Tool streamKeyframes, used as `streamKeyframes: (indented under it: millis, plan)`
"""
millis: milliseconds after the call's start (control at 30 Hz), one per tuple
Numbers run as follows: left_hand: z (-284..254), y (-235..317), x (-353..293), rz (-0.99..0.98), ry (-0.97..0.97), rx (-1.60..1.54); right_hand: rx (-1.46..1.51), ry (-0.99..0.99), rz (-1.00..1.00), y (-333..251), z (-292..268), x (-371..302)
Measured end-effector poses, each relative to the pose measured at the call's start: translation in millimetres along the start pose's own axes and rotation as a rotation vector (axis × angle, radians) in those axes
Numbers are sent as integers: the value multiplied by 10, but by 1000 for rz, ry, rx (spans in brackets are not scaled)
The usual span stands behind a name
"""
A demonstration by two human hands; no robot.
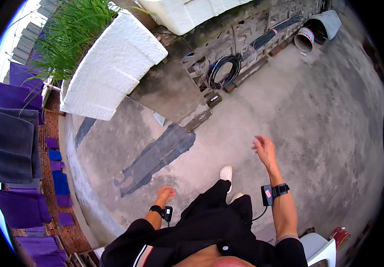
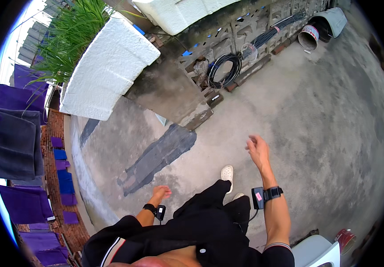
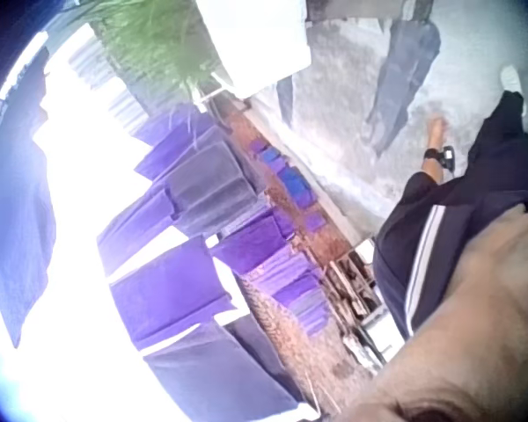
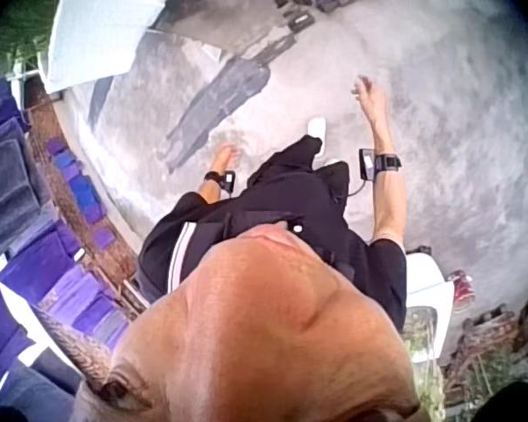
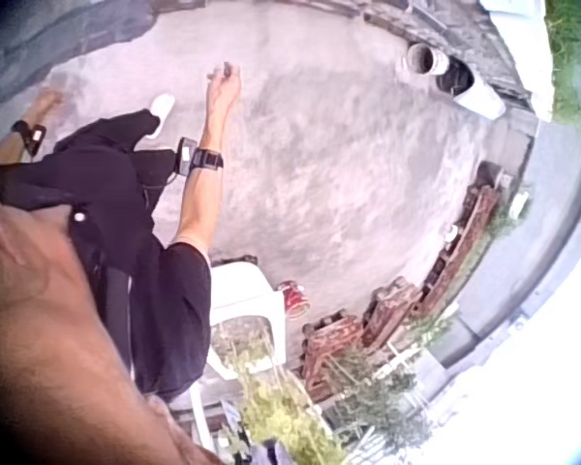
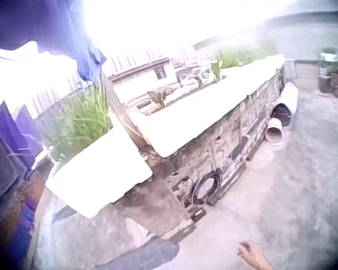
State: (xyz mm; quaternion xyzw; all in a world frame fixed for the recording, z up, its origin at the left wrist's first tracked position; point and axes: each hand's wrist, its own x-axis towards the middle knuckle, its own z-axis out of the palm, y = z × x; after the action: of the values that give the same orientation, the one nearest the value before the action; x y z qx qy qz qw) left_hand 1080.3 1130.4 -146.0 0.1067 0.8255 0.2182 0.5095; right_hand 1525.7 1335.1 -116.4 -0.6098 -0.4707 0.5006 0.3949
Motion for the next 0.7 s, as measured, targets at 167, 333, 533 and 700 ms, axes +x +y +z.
streamKeyframes:
  millis: [167, 333, 533, 700]
  plan:
    - [81, 310, 128, 31, -28, -105, -116, -45, -397, -1166, 589, 1020]
    - [20, 369, -112, 23, 56, -241, -264, -33, -870, -2136, 1279, 1839]
    - [199, -232, -588, -95, 196, -503, -509, -23, -1165, -2632, 1987, 2785]
    - [587, -529, -1086, -271, 301, -613, -731, -37, -1342, -2838, 2311, 3170]
